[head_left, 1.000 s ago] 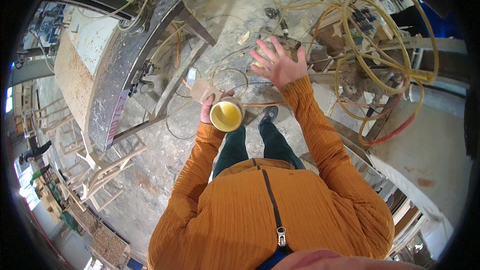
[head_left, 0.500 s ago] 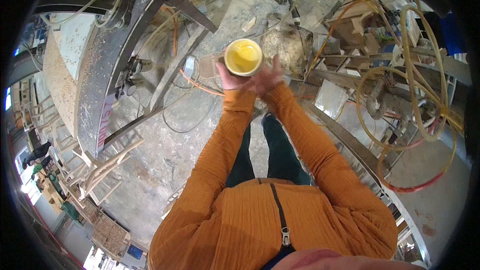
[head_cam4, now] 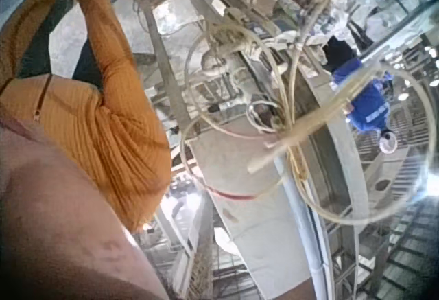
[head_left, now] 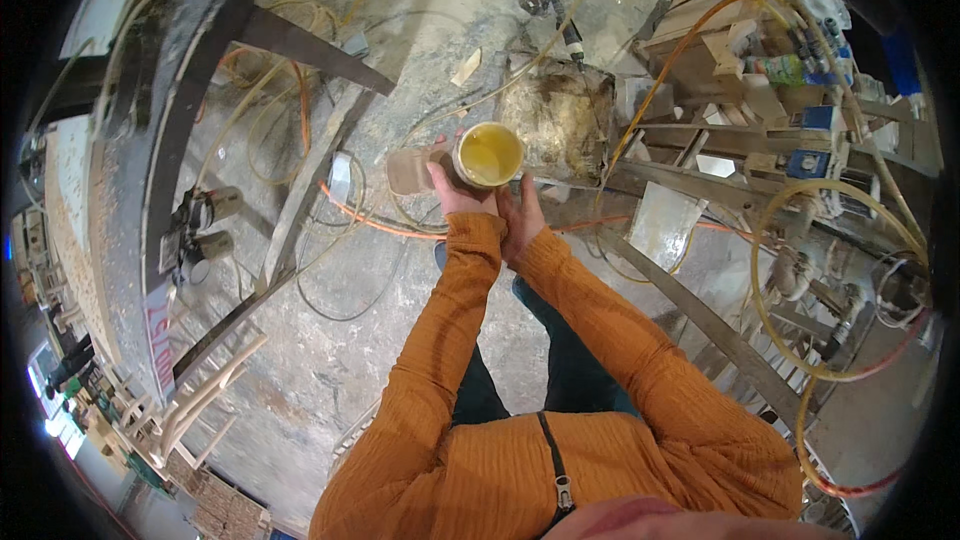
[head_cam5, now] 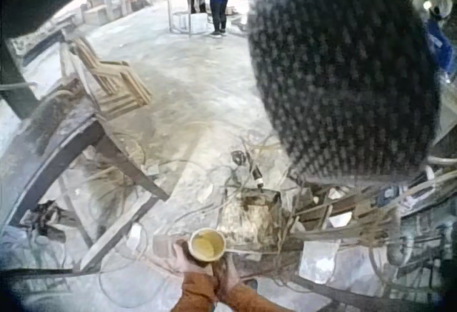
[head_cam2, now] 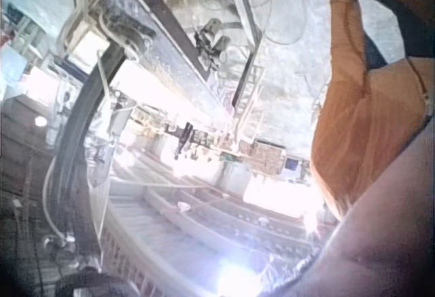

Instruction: The person picks up a small cup containing a yellow substance and stirs it with a wooden stick. They then add liquid from two different bottles into the cup and continue stirring. Finally, they use a handheld drill to mix the contents of the cup thoroughly.

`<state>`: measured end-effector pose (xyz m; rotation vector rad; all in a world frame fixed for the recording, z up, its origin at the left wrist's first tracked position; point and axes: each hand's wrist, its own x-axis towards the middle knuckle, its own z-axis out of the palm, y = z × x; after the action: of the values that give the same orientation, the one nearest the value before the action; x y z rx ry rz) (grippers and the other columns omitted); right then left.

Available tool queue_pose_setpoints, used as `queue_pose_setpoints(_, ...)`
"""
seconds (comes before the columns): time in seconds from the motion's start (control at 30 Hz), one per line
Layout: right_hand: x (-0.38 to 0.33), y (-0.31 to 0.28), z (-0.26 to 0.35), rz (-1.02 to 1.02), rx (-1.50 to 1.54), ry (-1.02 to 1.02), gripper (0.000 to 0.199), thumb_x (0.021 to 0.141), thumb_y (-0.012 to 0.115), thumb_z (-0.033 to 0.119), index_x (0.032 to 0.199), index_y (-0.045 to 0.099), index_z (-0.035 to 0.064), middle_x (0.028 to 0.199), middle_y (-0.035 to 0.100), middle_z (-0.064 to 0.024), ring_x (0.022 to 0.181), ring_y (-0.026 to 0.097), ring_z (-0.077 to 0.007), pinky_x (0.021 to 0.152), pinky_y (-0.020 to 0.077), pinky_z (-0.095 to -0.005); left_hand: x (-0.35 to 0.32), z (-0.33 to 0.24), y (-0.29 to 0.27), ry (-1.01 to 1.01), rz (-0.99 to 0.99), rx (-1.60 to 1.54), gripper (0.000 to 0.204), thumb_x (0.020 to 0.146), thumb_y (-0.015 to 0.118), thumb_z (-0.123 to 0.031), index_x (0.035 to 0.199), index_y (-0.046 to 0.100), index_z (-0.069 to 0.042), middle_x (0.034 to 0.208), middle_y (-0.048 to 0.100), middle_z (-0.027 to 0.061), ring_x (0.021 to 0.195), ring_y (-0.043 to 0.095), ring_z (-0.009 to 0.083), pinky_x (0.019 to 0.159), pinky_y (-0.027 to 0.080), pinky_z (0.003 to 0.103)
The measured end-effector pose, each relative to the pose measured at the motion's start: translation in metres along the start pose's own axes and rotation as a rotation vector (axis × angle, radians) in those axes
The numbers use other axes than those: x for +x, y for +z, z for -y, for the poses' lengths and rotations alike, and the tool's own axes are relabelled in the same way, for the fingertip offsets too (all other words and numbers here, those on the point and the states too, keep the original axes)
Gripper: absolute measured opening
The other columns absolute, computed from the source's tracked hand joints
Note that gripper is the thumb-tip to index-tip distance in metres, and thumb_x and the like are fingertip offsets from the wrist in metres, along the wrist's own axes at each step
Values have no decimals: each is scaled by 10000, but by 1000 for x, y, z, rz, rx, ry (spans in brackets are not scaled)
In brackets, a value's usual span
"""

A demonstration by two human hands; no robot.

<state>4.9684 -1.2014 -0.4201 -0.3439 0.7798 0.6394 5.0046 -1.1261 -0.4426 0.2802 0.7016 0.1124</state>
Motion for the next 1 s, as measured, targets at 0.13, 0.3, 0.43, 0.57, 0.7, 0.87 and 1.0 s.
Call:
queue_pose_setpoints(0.13, 98, -68, 32, 165, -268, -268, 749, 845, 276, 655, 1400, 206, 157, 1409, 295, -66, 1277, 299, -252, 1023, 279, -410, 15, 52, -12, 55, 143, -5, 573, 870, 397, -529, 1259, 406, -109, 1233, 477, 105, 1148, 446, 283, 966, 366, 450)
queue_pose_setpoints(0.3, 168, -100, 126, -288, -180, -237, 731, 822, 417, 597, 1362, 291, 119, 1374, 332, -131, 1240, 337, -307, 1011, 279, -454, 76, 29, -57, 48, 144, -14, 519, 861, 431, -501, 1199, 469, -109, 1206, 509, 83, 1120, 474, 277, 938, 387, 459)
queue_pose_setpoints(0.43, 241, -167, 234, -690, -1270, -876, 639, 766, 587, 381, 1273, 395, 41, 1104, 544, -155, 990, 528, -303, 853, 409, -411, 120, -27, -120, 225, 125, 274, 474, 868, 422, -460, 1186, 489, -115, 1164, 542, 73, 1067, 521, 258, 913, 410, 437)
queue_pose_setpoints(0.57, 292, -163, 290, -948, -1850, -821, 639, 738, 618, 285, 1286, 374, 65, 1086, 578, -186, 997, 562, -320, 840, 444, -423, 111, -57, -171, 239, -109, 250, 417, 874, 412, -393, 1165, 501, -108, 1077, 584, 77, 991, 563, 250, 840, 466, 426)
queue_pose_setpoints(0.7, 336, -163, 335, -1035, -1817, -696, 651, 762, 614, 286, 1319, 319, 121, 1158, 547, -157, 1062, 524, -323, 902, 387, -463, 102, -62, -221, 308, -130, 299, 394, 876, 432, -380, 1134, 507, -92, 1052, 592, 86, 962, 574, 246, 824, 477, 411)
queue_pose_setpoints(0.87, 370, -174, 368, -1122, -1676, -795, 558, 804, 574, 249, 1307, 352, 153, 1211, 505, -158, 1171, 436, -323, 940, 330, -494, 85, -71, -266, 388, -131, 362, 336, 895, 419, -343, 1062, 542, -78, 1019, 604, 82, 954, 575, 246, 826, 473, 404)
queue_pose_setpoints(1.0, 384, -163, 341, -1085, -1823, -762, 461, 818, 545, 193, 1244, 415, 75, 1219, 497, -176, 1175, 428, -342, 951, 334, -485, 56, -72, -289, 471, -179, 341, 378, 899, 404, -381, 1063, 536, -67, 1054, 600, 83, 981, 568, 243, 850, 456, 409)
